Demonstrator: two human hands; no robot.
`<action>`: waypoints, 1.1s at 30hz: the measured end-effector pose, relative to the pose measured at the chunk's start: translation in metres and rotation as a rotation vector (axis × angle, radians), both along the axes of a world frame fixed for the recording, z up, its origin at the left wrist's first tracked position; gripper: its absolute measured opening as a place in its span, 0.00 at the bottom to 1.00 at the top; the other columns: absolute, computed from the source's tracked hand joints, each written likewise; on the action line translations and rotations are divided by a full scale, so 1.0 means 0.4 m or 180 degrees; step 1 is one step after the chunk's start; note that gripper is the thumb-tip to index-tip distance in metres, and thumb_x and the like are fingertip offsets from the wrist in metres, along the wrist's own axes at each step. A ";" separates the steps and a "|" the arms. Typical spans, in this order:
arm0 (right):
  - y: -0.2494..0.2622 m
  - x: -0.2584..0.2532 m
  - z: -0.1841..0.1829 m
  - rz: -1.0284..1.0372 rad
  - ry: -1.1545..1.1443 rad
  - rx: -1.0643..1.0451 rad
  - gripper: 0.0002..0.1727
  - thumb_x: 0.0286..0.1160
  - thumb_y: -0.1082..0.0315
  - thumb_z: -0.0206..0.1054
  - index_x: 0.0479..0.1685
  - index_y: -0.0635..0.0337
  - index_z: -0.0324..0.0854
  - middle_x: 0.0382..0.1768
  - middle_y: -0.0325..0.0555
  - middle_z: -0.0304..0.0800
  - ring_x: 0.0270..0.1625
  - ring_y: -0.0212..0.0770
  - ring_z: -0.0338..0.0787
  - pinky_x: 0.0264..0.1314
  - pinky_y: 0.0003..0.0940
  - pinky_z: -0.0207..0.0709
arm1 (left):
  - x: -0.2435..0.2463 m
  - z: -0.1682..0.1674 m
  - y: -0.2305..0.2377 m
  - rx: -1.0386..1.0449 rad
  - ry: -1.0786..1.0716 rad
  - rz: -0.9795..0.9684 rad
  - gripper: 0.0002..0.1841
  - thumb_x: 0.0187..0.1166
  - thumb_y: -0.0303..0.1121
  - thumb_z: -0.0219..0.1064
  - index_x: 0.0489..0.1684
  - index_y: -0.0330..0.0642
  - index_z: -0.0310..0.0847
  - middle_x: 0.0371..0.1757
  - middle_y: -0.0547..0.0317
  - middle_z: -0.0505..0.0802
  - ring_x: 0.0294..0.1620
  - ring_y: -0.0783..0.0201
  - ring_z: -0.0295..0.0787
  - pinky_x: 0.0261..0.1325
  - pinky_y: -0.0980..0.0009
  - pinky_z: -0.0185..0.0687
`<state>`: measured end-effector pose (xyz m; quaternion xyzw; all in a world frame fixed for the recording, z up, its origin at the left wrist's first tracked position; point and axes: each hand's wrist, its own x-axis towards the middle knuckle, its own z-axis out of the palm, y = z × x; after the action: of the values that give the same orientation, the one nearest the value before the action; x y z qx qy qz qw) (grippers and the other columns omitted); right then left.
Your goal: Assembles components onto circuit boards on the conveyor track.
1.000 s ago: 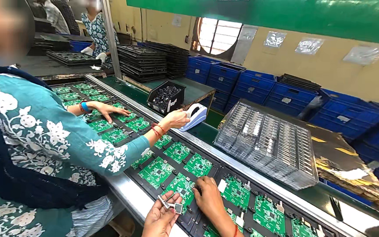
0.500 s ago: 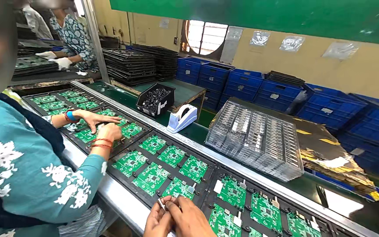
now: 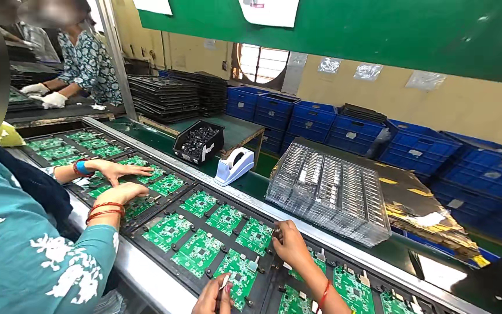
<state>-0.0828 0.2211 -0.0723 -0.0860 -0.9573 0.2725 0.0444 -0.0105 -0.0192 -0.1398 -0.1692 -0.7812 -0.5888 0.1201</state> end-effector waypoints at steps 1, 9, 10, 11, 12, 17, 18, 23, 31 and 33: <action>0.003 -0.015 -0.003 0.0048 -0.0076 0.0125 0.24 0.77 0.69 0.65 0.72 0.67 0.78 0.66 0.62 0.81 0.62 0.54 0.87 0.69 0.45 0.79 | 0.000 0.000 -0.001 0.0001 0.0011 0.0004 0.15 0.84 0.24 0.58 0.61 0.21 0.82 0.47 0.43 0.94 0.34 0.67 0.93 0.41 0.71 0.92; 0.021 -0.092 -0.044 0.0098 -0.0480 0.1001 0.19 0.76 0.68 0.63 0.63 0.62 0.88 0.68 0.65 0.81 0.73 0.61 0.79 0.74 0.54 0.71 | -0.013 -0.024 0.002 0.0207 0.0159 0.0069 0.24 0.85 0.19 0.46 0.77 0.09 0.61 0.66 0.23 0.84 0.57 0.53 0.94 0.64 0.63 0.89; 0.024 -0.094 -0.044 0.0094 -0.0572 0.1063 0.19 0.77 0.67 0.62 0.64 0.61 0.87 0.67 0.65 0.81 0.73 0.61 0.79 0.74 0.55 0.71 | -0.013 -0.024 0.004 0.0212 0.0188 0.0112 0.24 0.85 0.19 0.47 0.77 0.09 0.60 0.67 0.20 0.83 0.60 0.51 0.93 0.66 0.63 0.88; 0.025 -0.095 -0.040 0.0108 -0.0675 0.1117 0.20 0.79 0.67 0.61 0.65 0.61 0.87 0.67 0.64 0.82 0.74 0.61 0.79 0.74 0.55 0.70 | -0.011 -0.023 0.007 0.0219 0.0212 0.0157 0.24 0.85 0.18 0.47 0.77 0.08 0.60 0.67 0.18 0.81 0.62 0.49 0.92 0.68 0.63 0.86; 0.027 -0.095 -0.036 0.0132 -0.0763 0.1162 0.20 0.80 0.66 0.60 0.66 0.60 0.87 0.68 0.63 0.82 0.74 0.61 0.78 0.74 0.55 0.69 | -0.010 -0.023 0.009 0.0204 0.0236 0.0200 0.24 0.85 0.17 0.48 0.77 0.08 0.60 0.67 0.16 0.81 0.64 0.47 0.91 0.70 0.63 0.85; 0.036 -0.082 -0.037 0.0130 -0.0670 0.1121 0.17 0.83 0.64 0.60 0.58 0.62 0.90 0.62 0.61 0.87 0.70 0.59 0.82 0.73 0.54 0.69 | -0.009 -0.029 0.008 0.0163 0.0387 0.0301 0.22 0.84 0.17 0.50 0.74 0.09 0.66 0.66 0.16 0.82 0.65 0.48 0.90 0.72 0.65 0.83; 0.036 -0.071 -0.052 0.0121 -0.0471 0.1128 0.16 0.84 0.65 0.60 0.55 0.63 0.91 0.60 0.61 0.88 0.69 0.60 0.83 0.73 0.54 0.70 | -0.009 -0.031 0.007 0.0173 0.0408 0.0324 0.21 0.85 0.17 0.51 0.73 0.10 0.68 0.65 0.17 0.83 0.65 0.50 0.90 0.71 0.66 0.83; 0.019 -0.012 -0.085 0.0180 -0.0327 0.1613 0.25 0.74 0.79 0.58 0.70 0.60 0.85 0.76 0.65 0.78 0.80 0.65 0.75 0.76 0.61 0.68 | -0.014 -0.030 -0.002 0.0443 0.0260 0.0321 0.20 0.83 0.20 0.57 0.70 0.14 0.74 0.61 0.28 0.87 0.60 0.59 0.92 0.66 0.70 0.87; -0.145 0.106 -0.043 0.1261 0.0369 0.0084 0.27 0.78 0.68 0.64 0.79 0.57 0.78 0.81 0.61 0.75 0.81 0.62 0.77 0.79 0.64 0.70 | -0.006 0.010 -0.001 0.1069 -0.0364 0.0293 0.20 0.86 0.21 0.54 0.72 0.15 0.68 0.55 0.41 0.92 0.52 0.66 0.95 0.58 0.71 0.91; -0.209 0.131 -0.045 0.1802 0.0817 -0.0120 0.30 0.75 0.65 0.70 0.80 0.58 0.76 0.79 0.58 0.78 0.79 0.59 0.80 0.77 0.62 0.73 | -0.004 0.020 -0.001 0.1155 -0.0446 0.0318 0.19 0.86 0.22 0.54 0.71 0.16 0.70 0.52 0.44 0.93 0.48 0.66 0.96 0.55 0.71 0.93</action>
<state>-0.0305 0.1376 -0.0905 0.2183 -0.9245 0.3004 0.0856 -0.0122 -0.0196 -0.1319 -0.0644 -0.6761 -0.7236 0.1232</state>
